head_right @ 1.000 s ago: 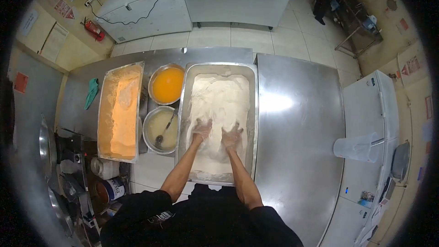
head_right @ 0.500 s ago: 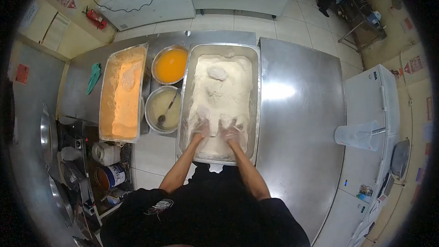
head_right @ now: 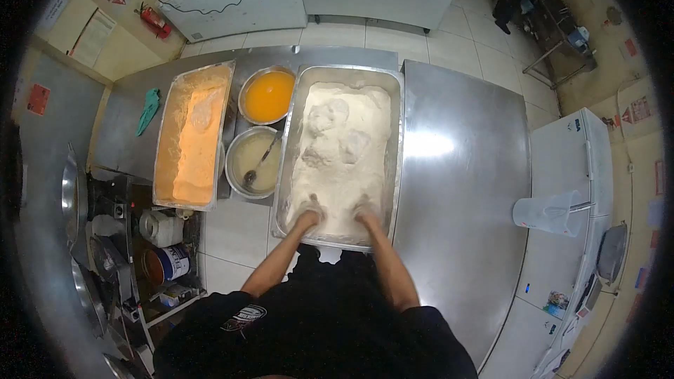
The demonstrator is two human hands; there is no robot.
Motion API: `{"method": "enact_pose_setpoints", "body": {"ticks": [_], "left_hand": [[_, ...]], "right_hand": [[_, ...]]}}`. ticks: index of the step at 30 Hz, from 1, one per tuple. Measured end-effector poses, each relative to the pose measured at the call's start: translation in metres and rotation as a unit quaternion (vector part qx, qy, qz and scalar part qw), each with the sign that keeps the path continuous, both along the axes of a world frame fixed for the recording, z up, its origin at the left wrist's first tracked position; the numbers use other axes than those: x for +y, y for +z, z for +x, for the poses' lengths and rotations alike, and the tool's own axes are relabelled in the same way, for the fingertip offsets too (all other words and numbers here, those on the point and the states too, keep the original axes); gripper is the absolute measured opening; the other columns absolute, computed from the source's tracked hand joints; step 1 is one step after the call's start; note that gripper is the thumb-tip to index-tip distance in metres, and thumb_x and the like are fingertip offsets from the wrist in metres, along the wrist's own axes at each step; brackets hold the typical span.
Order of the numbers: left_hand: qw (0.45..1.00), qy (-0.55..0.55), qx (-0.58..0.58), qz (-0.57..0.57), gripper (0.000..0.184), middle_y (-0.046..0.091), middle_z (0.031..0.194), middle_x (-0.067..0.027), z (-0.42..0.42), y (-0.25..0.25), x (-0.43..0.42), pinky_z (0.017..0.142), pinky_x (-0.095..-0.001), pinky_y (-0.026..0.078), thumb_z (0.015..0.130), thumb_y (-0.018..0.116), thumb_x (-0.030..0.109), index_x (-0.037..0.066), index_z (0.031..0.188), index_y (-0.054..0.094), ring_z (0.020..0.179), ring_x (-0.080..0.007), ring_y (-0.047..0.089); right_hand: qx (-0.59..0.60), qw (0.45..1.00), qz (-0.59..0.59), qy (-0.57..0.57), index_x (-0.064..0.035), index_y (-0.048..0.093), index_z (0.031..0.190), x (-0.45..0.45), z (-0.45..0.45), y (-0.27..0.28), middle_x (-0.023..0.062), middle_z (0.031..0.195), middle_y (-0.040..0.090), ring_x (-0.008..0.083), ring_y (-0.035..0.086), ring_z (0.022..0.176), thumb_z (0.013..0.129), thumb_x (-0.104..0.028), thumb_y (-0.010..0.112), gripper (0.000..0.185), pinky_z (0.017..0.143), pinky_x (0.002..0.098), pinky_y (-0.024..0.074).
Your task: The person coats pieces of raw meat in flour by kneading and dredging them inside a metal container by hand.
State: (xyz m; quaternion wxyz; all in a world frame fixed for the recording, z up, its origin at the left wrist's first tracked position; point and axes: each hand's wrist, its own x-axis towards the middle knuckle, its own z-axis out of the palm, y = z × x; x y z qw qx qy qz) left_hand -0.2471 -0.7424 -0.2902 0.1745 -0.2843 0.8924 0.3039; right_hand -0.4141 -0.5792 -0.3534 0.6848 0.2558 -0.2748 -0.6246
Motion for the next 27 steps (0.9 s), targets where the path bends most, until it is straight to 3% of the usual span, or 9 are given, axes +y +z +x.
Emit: {"method": "enact_pose_setpoints", "body": {"ticks": [4,7,11,14,16,18,22,24,27], "left_hand": [[0.967,0.113,0.07,0.219,0.032,0.052,0.098,-0.016,-0.032,0.014,-0.024,0.081,-0.0409,0.04,0.081,0.038,0.021,0.0,0.104,0.048,0.089,-0.0289,0.052],[0.929,0.206,0.155,0.266,0.03,0.052,0.095,-0.0148,-0.045,0.04,-0.057,0.08,-0.0403,0.041,0.081,0.04,0.02,0.0,0.101,0.049,0.087,-0.0279,0.052],[0.993,0.071,0.066,0.061,0.028,0.053,0.092,-0.0132,-0.02,0.051,-0.061,0.078,-0.0394,0.042,0.08,0.041,0.018,0.001,0.099,0.051,0.085,-0.0265,0.053],[0.99,0.074,0.058,-0.103,0.026,0.054,0.09,-0.0119,0.016,0.081,-0.005,0.077,-0.0387,0.043,0.079,0.043,0.018,0.001,0.097,0.052,0.083,-0.0255,0.053],[0.955,0.133,0.205,-0.167,0.031,0.053,0.096,-0.014,0.038,0.132,0.03,0.086,-0.0363,0.038,0.081,0.038,0.015,0.0,0.106,0.048,0.097,-0.026,0.049],[0.936,0.034,0.206,-0.282,0.037,0.052,0.102,-0.0131,0.046,0.187,0.034,0.096,-0.0333,0.029,0.08,0.041,0.014,-0.002,0.114,0.042,0.106,-0.0252,0.044],[0.809,0.366,0.399,0.228,0.035,0.049,0.108,-0.0125,0.036,0.173,0.034,0.096,-0.0369,0.028,0.071,0.045,0.01,0.004,0.105,0.048,0.108,-0.029,0.042],[0.931,0.181,0.306,-0.087,0.037,0.047,0.11,-0.0121,0.038,0.167,0.027,0.097,-0.0373,0.028,0.066,0.046,0.007,0.003,0.102,0.05,0.109,-0.0295,0.04],[0.915,0.23,0.332,-0.02,0.034,0.048,0.108,-0.0102,0.03,0.188,0.033,0.098,-0.0324,0.027,0.073,0.046,0.006,0.001,0.106,0.045,0.106,-0.0212,0.043]], "right_hand": [[-0.66,0.742,0.116,-0.018,-0.0093,0.054,0.09,-0.046,0.007,-0.015,0.0012,0.06,0.048,0.0094,0.046,0.055,0.073,-0.01,0.054,0.017,0.053,0.0231,0.0415],[-0.25,0.946,-0.198,0.054,-0.0094,0.049,0.062,-0.092,-0.033,0.089,-0.002,0.052,0.046,0.0076,0.044,0.045,0.074,-0.027,0.058,0.023,0.047,0.0259,0.0406],[-0.92,0.267,-0.28,0.055,0.0043,0.047,0.107,-0.131,-0.113,0.091,0.0084,0.08,0.058,0.0158,0.054,0.075,0.076,-0.025,0.055,0.044,0.067,0.0282,0.044],[-0.701,0.644,-0.29,0.099,0.0051,0.045,0.111,-0.172,-0.149,0.003,0.018,0.095,0.057,0.0237,0.054,0.088,0.071,-0.038,0.058,0.06,0.08,0.0336,0.0406],[-0.789,0.553,-0.24,0.117,0.0081,0.042,0.114,-0.182,-0.121,0.006,0.0257,0.102,0.052,0.0309,0.051,0.092,0.064,-0.049,0.061,0.079,0.085,0.0353,0.0375],[-0.973,0.08,-0.205,-0.066,0.0094,0.046,0.107,-0.181,-0.123,0.118,0.0285,0.104,0.049,0.0342,0.051,0.092,0.058,-0.055,0.064,0.083,0.084,0.0372,0.0377],[-0.985,0.077,-0.084,-0.131,0.0057,0.047,0.1,-0.219,-0.174,0.128,0.0216,0.093,0.055,0.0291,0.052,0.08,0.055,-0.052,0.069,0.077,0.073,0.0376,0.0424],[-0.975,0.069,-0.185,-0.106,0.0041,0.04,0.111,-0.261,-0.181,0.156,0.0175,0.095,0.055,0.0244,0.051,0.074,0.055,-0.049,0.071,0.083,0.069,0.0349,0.0434],[-0.971,0.152,-0.183,-0.04,0.0002,0.039,0.116,-0.304,-0.141,0.152,0.0161,0.096,0.056,0.0242,0.052,0.08,0.054,-0.05,0.069,0.085,0.072,0.0336,0.0429]]}}
